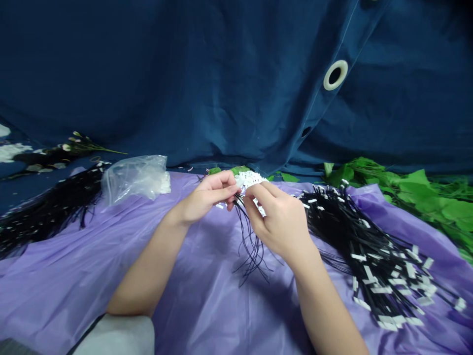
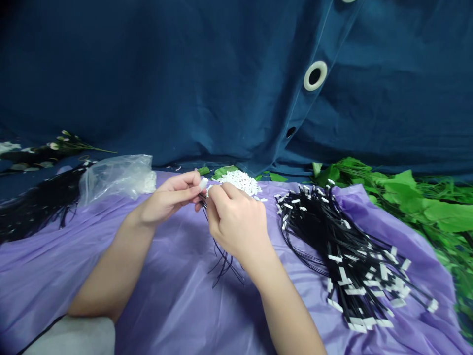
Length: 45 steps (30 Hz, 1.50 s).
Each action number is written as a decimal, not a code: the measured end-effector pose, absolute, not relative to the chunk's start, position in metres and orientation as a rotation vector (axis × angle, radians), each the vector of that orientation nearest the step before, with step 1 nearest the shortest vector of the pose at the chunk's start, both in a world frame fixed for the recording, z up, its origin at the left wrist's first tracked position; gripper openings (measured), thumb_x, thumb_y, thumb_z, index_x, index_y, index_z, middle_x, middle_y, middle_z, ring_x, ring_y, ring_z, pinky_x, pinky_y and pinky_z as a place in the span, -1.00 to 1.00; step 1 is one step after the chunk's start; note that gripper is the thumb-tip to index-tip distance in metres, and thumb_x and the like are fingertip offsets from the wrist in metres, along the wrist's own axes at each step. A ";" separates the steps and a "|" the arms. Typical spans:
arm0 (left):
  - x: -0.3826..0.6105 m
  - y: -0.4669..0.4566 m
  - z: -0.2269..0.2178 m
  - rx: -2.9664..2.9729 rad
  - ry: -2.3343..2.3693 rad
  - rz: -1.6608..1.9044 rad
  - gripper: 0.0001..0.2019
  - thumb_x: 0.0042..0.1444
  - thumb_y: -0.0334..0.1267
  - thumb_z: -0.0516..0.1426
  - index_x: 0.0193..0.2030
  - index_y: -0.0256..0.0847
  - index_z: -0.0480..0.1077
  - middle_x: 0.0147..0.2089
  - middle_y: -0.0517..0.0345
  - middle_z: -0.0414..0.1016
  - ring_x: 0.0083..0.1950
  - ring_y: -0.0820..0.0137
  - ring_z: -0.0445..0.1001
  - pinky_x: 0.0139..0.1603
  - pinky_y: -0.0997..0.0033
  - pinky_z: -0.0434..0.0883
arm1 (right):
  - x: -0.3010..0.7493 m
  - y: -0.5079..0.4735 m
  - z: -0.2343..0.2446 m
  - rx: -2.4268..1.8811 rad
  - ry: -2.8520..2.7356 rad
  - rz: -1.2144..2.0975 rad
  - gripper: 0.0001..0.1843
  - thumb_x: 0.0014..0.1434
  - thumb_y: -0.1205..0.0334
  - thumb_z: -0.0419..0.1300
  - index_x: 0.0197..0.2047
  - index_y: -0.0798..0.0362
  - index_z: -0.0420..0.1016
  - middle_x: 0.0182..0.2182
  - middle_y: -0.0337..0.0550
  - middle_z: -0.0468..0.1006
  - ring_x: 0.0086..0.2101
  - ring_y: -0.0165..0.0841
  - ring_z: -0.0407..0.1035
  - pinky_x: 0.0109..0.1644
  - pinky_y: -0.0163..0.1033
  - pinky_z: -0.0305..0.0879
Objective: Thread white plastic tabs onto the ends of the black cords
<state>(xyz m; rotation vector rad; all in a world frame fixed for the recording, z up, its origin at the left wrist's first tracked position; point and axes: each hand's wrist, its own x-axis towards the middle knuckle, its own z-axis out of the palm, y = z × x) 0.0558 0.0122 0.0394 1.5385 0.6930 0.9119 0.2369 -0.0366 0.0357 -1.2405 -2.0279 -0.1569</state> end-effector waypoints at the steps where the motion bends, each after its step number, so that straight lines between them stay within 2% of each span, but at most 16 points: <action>1: 0.056 0.012 0.039 1.557 0.696 0.912 -0.73 0.18 -0.14 0.17 -0.40 -0.26 0.22 -0.49 0.26 0.31 -0.44 0.54 0.36 -0.38 0.51 0.31 | 0.237 -0.037 0.036 -1.260 -2.029 -0.117 -0.83 0.31 0.21 0.03 -0.30 0.03 0.37 -0.39 -0.25 0.49 -0.49 -0.46 0.26 -0.47 -0.31 -0.13; 4: 0.058 0.012 0.039 1.628 0.727 0.910 -0.72 0.18 -0.13 0.16 -0.40 -0.26 0.24 -0.48 0.25 0.29 -0.45 0.54 0.32 -0.39 0.50 0.31 | 0.242 -0.037 0.040 -1.243 -2.036 0.233 -0.91 0.31 0.24 0.03 -0.16 0.03 0.31 -0.45 -0.28 0.43 -0.53 -0.48 0.18 -0.44 -0.33 -0.06; 7: 0.057 0.013 0.040 1.678 0.767 0.904 -0.72 0.18 -0.11 0.16 -0.40 -0.26 0.25 -0.47 0.24 0.28 -0.45 0.54 0.31 -0.41 0.50 0.30 | 0.259 -0.033 0.045 -1.034 -1.984 0.921 -0.85 0.30 0.25 0.06 -0.05 0.00 0.27 -0.54 -0.39 0.28 -0.57 -0.51 0.10 -0.47 -0.38 0.02; 9: 0.054 0.016 0.039 1.669 0.792 0.934 -0.72 0.16 -0.11 0.17 -0.40 -0.26 0.25 -0.46 0.24 0.27 -0.45 0.55 0.30 -0.42 0.51 0.30 | 0.278 -0.030 0.047 -0.854 -1.909 1.346 -0.88 0.30 0.23 0.10 -0.09 0.01 0.34 -0.55 -0.38 0.22 -0.56 -0.52 0.11 -0.49 -0.40 0.06; 11: 0.050 0.021 0.039 1.625 0.830 0.988 -0.72 0.14 -0.13 0.19 -0.41 -0.26 0.24 -0.46 0.24 0.27 -0.47 0.55 0.30 -0.45 0.52 0.30 | 0.301 -0.027 0.047 -0.668 -1.838 1.544 -0.91 0.27 0.24 0.16 -0.18 0.05 0.45 -0.56 -0.33 0.27 -0.54 -0.52 0.17 -0.48 -0.39 0.10; 15: 0.041 0.027 0.040 1.462 0.850 1.065 -0.75 0.10 -0.18 0.20 -0.42 -0.27 0.25 -0.46 0.21 0.27 -0.48 0.55 0.30 -0.48 0.53 0.32 | 0.345 -0.027 0.044 -0.329 -1.564 1.468 -0.83 0.26 0.21 0.13 -0.33 0.01 0.51 -0.71 -0.32 0.20 -0.64 -0.47 0.17 -0.54 -0.33 0.11; 20: 0.046 0.022 0.043 1.323 0.782 1.009 -0.78 0.07 -0.21 0.21 -0.42 -0.28 0.27 -0.51 0.22 0.21 -0.49 0.55 0.25 -0.52 0.55 0.29 | 0.362 -0.025 0.049 -0.214 -1.092 1.285 -0.93 0.05 0.17 0.31 -0.39 -0.15 0.48 -0.75 -0.42 -0.12 -0.75 -0.49 -0.13 -0.74 -0.37 -0.15; 22: 0.051 0.018 0.043 1.300 0.775 0.988 -0.75 0.05 -0.20 0.22 -0.44 -0.28 0.24 -0.50 0.21 0.22 -0.49 0.55 0.24 -0.52 0.55 0.28 | 0.355 -0.021 0.052 -0.308 -0.962 1.182 -0.89 0.08 0.09 0.34 -0.37 -0.15 0.49 -0.69 -0.38 -0.04 -0.68 -0.48 -0.10 -0.69 -0.38 -0.08; 24: 0.056 0.015 0.043 1.283 0.778 0.984 -0.73 0.04 -0.20 0.23 -0.46 -0.28 0.22 -0.48 0.19 0.25 -0.48 0.55 0.23 -0.53 0.55 0.28 | 0.344 -0.016 0.053 -0.391 -0.958 1.042 -0.85 0.14 0.03 0.30 -0.36 -0.11 0.51 -0.58 -0.32 0.19 -0.59 -0.50 0.09 -0.56 -0.38 0.16; 26: 0.059 0.012 0.044 1.270 0.782 0.977 -0.72 0.02 -0.20 0.24 -0.46 -0.28 0.22 -0.45 0.18 0.27 -0.48 0.56 0.23 -0.53 0.55 0.27 | 0.332 -0.011 0.052 -0.501 -1.008 0.864 -0.84 0.15 0.07 0.29 -0.38 -0.05 0.53 -0.38 -0.24 0.38 -0.45 -0.50 0.29 -0.33 -0.32 0.36; 28: 0.061 0.010 0.044 1.268 0.784 0.961 -0.72 0.02 -0.19 0.23 -0.46 -0.28 0.22 -0.45 0.18 0.27 -0.47 0.56 0.22 -0.52 0.55 0.27 | 0.318 -0.010 0.048 -0.648 -1.086 0.721 -0.85 0.15 0.13 0.29 -0.40 0.00 0.56 -0.28 -0.19 0.45 -0.33 -0.46 0.39 -0.18 -0.26 0.39; 31: 0.065 0.006 0.044 1.290 0.790 0.936 -0.73 0.04 -0.18 0.22 -0.44 -0.28 0.23 -0.43 0.18 0.28 -0.47 0.56 0.22 -0.51 0.54 0.26 | 0.292 -0.014 0.043 -0.859 -1.307 0.702 -0.83 0.21 0.13 0.22 -0.30 0.02 0.58 -0.52 -0.25 0.41 -0.49 -0.48 0.32 -0.40 -0.34 0.29; 33: 0.067 0.004 0.043 1.337 0.788 0.909 -0.74 0.07 -0.18 0.20 -0.43 -0.28 0.23 -0.42 0.18 0.28 -0.45 0.56 0.22 -0.49 0.54 0.26 | 0.272 -0.018 0.041 -0.930 -1.408 0.831 -0.79 0.23 0.10 0.19 -0.27 0.06 0.55 -0.64 -0.34 0.26 -0.64 -0.56 0.08 -0.60 -0.41 0.02; 34: 0.068 0.003 0.043 1.370 0.782 0.896 -0.75 0.09 -0.17 0.19 -0.42 -0.28 0.23 -0.43 0.19 0.27 -0.44 0.55 0.23 -0.48 0.53 0.26 | 0.263 -0.020 0.040 -0.938 -1.438 0.882 -0.79 0.22 0.11 0.20 -0.29 0.08 0.54 -0.62 -0.34 0.28 -0.65 -0.59 0.04 -0.63 -0.43 -0.05; 38: 0.068 0.000 0.040 1.538 0.756 0.861 -0.74 0.16 -0.15 0.14 -0.41 -0.26 0.22 -0.43 0.23 0.22 -0.43 0.54 0.24 -0.42 0.49 0.27 | 0.238 -0.023 0.038 -0.935 -1.489 0.945 -0.81 0.16 0.16 0.25 -0.36 0.13 0.49 -0.44 -0.26 0.44 -0.58 -0.61 0.13 -0.58 -0.44 0.03; 45: 0.068 -0.012 0.040 1.765 0.867 0.889 -0.78 0.27 -0.09 0.06 -0.23 -0.22 0.29 -0.43 0.28 0.19 -0.43 0.56 0.17 -0.42 0.49 0.15 | 0.238 -0.024 0.037 -0.951 -1.489 0.931 -0.79 0.14 0.13 0.26 -0.38 0.12 0.50 -0.46 -0.26 0.46 -0.60 -0.60 0.09 -0.59 -0.41 -0.03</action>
